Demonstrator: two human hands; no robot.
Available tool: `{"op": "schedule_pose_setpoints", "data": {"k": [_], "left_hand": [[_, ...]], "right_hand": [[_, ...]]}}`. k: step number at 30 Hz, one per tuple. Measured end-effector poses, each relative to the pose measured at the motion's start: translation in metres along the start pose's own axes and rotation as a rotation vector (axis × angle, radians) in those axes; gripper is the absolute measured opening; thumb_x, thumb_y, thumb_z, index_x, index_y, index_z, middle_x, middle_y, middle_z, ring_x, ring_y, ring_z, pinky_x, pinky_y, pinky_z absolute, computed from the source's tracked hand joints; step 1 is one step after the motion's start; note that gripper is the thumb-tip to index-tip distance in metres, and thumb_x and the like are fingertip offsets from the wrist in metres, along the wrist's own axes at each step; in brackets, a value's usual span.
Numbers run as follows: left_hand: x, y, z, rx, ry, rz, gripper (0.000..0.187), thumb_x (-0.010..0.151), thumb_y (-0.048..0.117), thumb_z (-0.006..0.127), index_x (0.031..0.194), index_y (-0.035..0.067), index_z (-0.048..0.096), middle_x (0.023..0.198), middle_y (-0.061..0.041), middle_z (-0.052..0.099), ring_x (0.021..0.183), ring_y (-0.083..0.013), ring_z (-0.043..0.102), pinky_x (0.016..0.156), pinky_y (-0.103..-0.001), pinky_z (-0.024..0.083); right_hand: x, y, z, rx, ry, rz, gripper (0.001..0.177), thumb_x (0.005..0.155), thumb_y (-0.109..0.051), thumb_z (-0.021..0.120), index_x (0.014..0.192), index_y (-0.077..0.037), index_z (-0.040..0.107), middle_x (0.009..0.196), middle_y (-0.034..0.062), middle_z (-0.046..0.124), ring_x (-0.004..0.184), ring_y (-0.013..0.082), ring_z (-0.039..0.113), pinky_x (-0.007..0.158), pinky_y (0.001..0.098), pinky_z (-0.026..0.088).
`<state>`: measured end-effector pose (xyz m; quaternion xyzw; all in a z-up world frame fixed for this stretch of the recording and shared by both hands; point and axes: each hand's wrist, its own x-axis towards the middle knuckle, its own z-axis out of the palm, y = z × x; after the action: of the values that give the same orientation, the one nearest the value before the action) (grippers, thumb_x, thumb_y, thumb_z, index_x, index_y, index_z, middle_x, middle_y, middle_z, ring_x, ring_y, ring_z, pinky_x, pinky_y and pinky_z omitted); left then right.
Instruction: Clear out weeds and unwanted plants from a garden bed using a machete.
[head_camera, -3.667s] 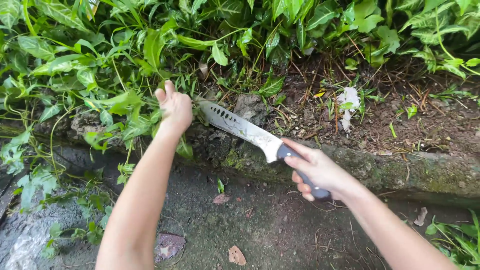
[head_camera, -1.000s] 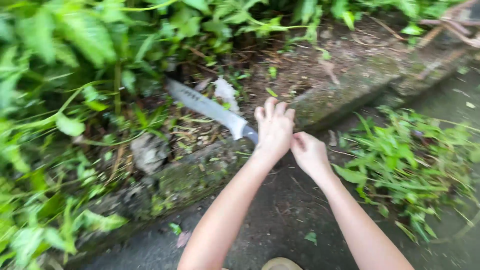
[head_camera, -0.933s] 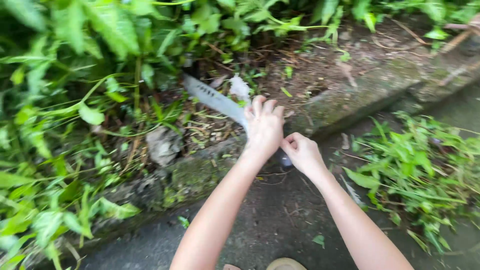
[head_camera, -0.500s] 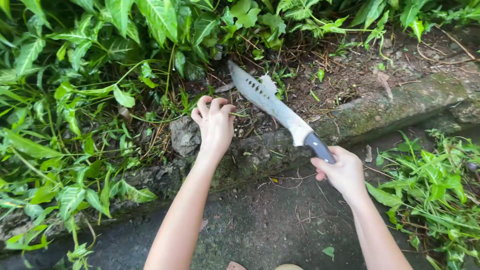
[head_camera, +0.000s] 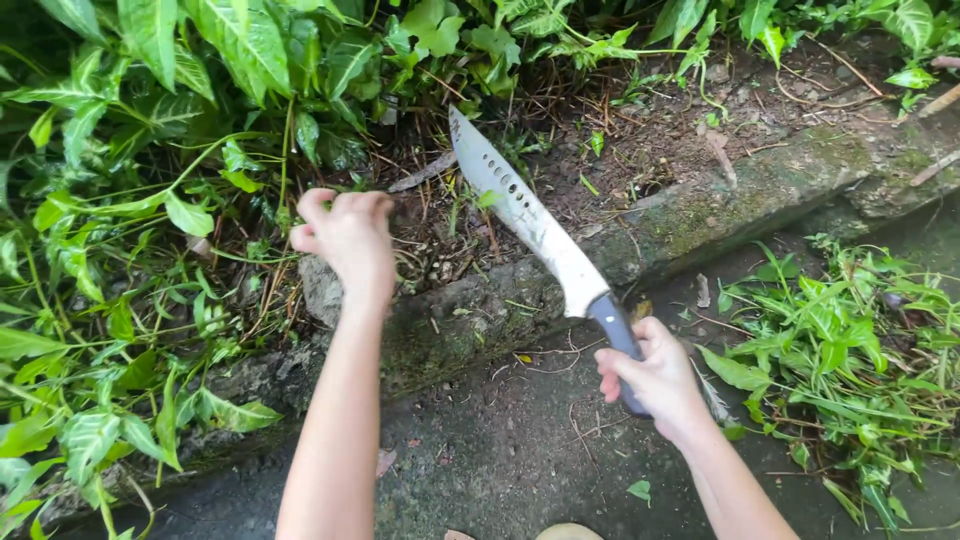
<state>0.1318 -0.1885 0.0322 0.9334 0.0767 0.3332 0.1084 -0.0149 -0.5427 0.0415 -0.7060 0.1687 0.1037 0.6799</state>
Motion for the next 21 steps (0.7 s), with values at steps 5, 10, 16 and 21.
{"op": "schedule_pose_setpoints", "data": {"k": [5,10,16,21], "left_hand": [[0.011,-0.041,-0.050,-0.125,0.200,-0.150,0.011,0.095,0.029,0.078,0.095,0.019,0.081,0.097,0.002,0.074,0.119,-0.0242,0.045,0.096,-0.048,0.021],[0.021,-0.057,-0.093,-0.240,0.363,-0.245,0.013,0.096,0.034,0.079,0.095,0.020,0.080,0.110,-0.004,0.054,0.118,-0.0228,0.037,0.098,-0.046,0.020],[0.013,-0.096,-0.096,-0.291,0.341,-0.435,0.016,0.097,0.039,0.078,0.099,0.024,0.083,0.116,-0.002,0.047,0.117,-0.0211,0.038,0.104,-0.045,0.020],[-0.020,-0.135,-0.090,-0.341,0.172,-0.634,0.028,0.101,0.047,0.072,0.109,0.021,0.080,0.114,0.000,0.053,0.123,-0.0201,0.038,0.113,-0.048,0.015]], "right_hand": [[-0.002,0.001,0.041,-0.026,-0.158,0.043,0.028,0.084,-0.002,0.072,0.097,-0.002,0.047,0.068,0.0096,0.063,0.048,0.0149,0.059,0.041,0.0319,0.048],[-0.007,-0.001,0.072,-0.050,-0.216,0.020,0.027,0.085,-0.002,0.073,0.097,-0.002,0.048,0.068,0.0081,0.062,0.048,0.0128,0.058,0.040,0.0302,0.046],[-0.021,-0.014,0.079,-0.120,-0.238,-0.058,0.026,0.085,-0.004,0.072,0.098,-0.003,0.050,0.065,0.0062,0.061,0.046,0.0116,0.057,0.039,0.0296,0.045],[-0.024,-0.026,0.086,-0.476,-0.092,-0.179,0.027,0.086,-0.012,0.075,0.104,-0.005,0.056,0.065,0.0048,0.067,0.050,0.0127,0.060,0.044,0.0303,0.046]]}}
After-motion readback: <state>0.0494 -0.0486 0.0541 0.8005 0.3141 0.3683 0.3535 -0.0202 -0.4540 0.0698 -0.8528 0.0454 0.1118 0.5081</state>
